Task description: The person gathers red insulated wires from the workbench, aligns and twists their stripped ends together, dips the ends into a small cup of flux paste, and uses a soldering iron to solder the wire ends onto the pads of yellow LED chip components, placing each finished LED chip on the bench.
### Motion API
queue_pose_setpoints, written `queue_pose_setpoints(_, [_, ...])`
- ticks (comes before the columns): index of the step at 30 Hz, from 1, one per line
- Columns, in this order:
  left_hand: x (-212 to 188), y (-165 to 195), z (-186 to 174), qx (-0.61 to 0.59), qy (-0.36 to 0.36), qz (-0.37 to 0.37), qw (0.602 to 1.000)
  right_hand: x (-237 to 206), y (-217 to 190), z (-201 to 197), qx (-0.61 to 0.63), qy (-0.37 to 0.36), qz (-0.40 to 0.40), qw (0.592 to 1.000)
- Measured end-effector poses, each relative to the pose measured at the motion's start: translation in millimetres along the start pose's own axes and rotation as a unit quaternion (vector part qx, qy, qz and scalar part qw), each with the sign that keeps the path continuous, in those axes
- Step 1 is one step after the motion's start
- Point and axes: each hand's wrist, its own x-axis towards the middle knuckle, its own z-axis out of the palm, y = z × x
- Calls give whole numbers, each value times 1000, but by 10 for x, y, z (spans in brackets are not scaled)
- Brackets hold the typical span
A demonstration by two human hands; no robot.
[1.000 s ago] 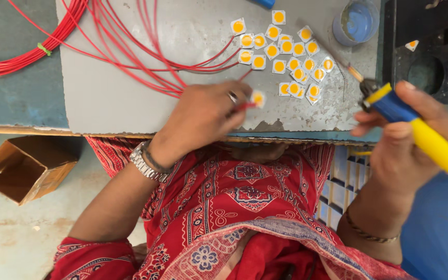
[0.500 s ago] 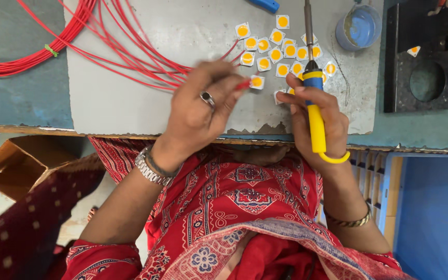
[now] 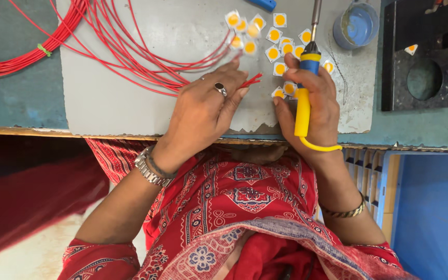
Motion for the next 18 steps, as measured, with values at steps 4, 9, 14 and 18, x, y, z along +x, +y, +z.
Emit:
queue_pose_setpoints(4, [7,2,-5,-15,-8,-8,1000,67,23,40,-10,-18,3,1000])
queue_pose_setpoints(9, [-9,-13,-26,-24,-43,-37,998,-30,-84,102,127,-12,22,992])
queue_pose_setpoints(14, [-23,-39,-45,-84,-87,-88,989,-59,-96,158,147,-15,28,989])
queue_pose_setpoints(18, [-15,-41,-42,-74,-113,-103,985,-79,-87,168,113,-15,34,993])
